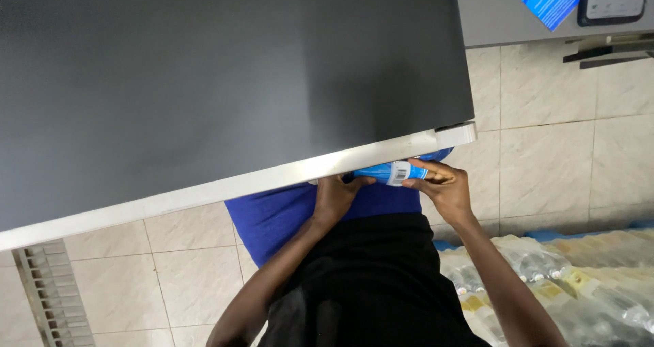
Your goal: Picking individual blue labels from a stack and placing them onto a moving conveyor belt.
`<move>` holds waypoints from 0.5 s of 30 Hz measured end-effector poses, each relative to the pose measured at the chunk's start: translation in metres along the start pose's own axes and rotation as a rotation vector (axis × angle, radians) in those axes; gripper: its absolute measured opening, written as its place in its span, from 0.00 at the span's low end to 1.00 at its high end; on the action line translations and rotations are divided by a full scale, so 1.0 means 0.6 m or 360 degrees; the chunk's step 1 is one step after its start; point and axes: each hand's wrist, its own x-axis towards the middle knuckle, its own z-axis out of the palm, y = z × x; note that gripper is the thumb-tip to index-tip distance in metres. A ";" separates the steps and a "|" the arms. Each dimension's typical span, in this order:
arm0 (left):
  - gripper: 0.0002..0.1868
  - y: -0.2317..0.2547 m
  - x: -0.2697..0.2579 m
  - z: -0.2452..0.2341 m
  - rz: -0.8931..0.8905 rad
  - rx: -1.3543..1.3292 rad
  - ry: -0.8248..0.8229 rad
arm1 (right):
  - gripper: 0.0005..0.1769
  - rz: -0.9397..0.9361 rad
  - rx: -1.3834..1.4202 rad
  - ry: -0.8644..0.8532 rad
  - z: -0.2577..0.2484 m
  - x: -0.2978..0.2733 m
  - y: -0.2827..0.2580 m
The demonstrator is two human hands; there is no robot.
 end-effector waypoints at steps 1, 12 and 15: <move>0.30 0.002 0.000 0.002 -0.0004 -0.0001 0.0002 | 0.28 0.0004 -0.0001 -0.0003 0.000 -0.001 0.000; 0.19 -0.016 -0.016 0.016 0.0589 0.0232 0.0109 | 0.22 -0.1192 -0.0895 0.0101 0.007 -0.013 0.004; 0.18 0.020 -0.030 0.002 0.0710 0.0270 0.0109 | 0.21 -0.1277 -0.0962 0.0099 0.012 -0.022 0.010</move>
